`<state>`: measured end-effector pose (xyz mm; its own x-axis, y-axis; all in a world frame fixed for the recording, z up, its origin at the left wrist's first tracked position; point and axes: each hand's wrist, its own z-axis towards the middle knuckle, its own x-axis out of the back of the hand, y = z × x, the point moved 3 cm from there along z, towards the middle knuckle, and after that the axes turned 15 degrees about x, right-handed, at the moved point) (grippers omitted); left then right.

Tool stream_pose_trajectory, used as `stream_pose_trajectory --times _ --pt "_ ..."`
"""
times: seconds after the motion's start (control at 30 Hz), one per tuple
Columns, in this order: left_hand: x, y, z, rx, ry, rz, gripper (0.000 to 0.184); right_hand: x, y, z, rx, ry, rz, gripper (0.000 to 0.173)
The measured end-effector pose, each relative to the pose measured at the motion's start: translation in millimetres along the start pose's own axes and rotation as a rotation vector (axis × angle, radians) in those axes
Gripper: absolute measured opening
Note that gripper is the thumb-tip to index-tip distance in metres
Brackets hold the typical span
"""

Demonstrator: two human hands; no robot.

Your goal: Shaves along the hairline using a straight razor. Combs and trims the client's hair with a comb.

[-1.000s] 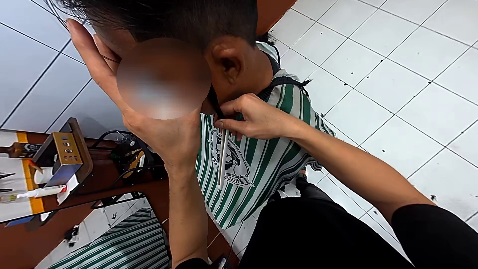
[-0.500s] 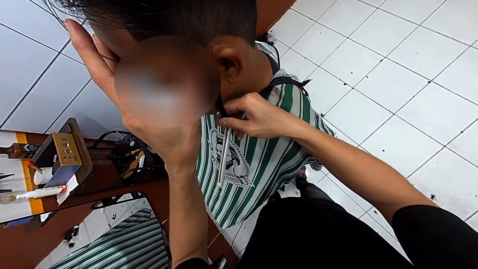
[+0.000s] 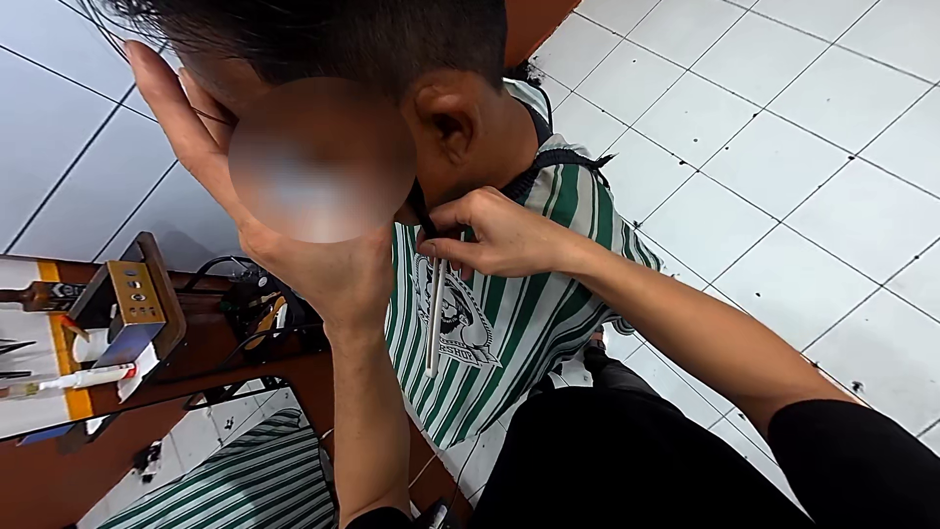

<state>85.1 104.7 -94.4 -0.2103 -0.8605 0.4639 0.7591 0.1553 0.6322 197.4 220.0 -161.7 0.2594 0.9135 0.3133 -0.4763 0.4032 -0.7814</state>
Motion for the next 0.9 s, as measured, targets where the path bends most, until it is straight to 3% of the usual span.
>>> stream_pose_trajectory --times 0.9 --pt "-1.0 -0.7 1.0 -0.036 0.014 -0.005 0.094 5.2 2.5 -7.8 -0.009 0.054 -0.023 0.021"
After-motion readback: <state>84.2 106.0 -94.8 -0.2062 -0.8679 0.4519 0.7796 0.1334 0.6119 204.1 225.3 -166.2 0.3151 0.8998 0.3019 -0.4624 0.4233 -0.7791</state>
